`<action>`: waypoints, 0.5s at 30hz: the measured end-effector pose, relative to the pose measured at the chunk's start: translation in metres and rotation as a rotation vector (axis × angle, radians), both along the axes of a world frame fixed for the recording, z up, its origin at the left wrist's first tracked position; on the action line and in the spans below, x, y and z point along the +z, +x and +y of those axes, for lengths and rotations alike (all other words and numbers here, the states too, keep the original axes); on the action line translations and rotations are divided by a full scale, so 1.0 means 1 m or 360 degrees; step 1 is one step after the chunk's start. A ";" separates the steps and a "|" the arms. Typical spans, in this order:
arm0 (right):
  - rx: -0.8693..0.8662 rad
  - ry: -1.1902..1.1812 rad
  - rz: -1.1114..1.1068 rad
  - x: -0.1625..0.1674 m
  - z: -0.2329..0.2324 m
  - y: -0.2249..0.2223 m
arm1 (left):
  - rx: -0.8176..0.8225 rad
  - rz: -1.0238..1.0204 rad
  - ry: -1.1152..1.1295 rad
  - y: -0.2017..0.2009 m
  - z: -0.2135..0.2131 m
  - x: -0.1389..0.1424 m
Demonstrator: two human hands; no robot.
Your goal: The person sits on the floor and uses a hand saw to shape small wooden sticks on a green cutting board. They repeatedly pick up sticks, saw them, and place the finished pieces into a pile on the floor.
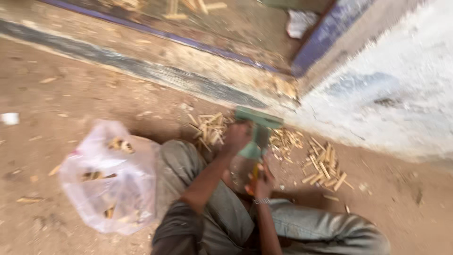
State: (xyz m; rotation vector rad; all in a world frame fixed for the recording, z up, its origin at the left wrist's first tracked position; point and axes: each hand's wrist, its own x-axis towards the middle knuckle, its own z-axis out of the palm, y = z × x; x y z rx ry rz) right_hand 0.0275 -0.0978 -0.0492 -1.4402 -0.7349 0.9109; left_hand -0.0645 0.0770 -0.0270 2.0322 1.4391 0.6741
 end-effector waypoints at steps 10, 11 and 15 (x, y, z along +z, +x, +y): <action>-0.0062 -0.0385 0.0057 -0.013 -0.024 0.002 | 0.0177 0.0349 -0.0184 0.007 0.020 0.015; -0.0073 -0.0441 0.0057 -0.017 -0.024 0.003 | 0.0203 0.0364 -0.0232 -0.010 0.020 0.014; 0.0004 -0.0478 -0.0022 -0.024 -0.024 -0.003 | 0.0386 0.0449 0.0082 -0.083 0.020 0.030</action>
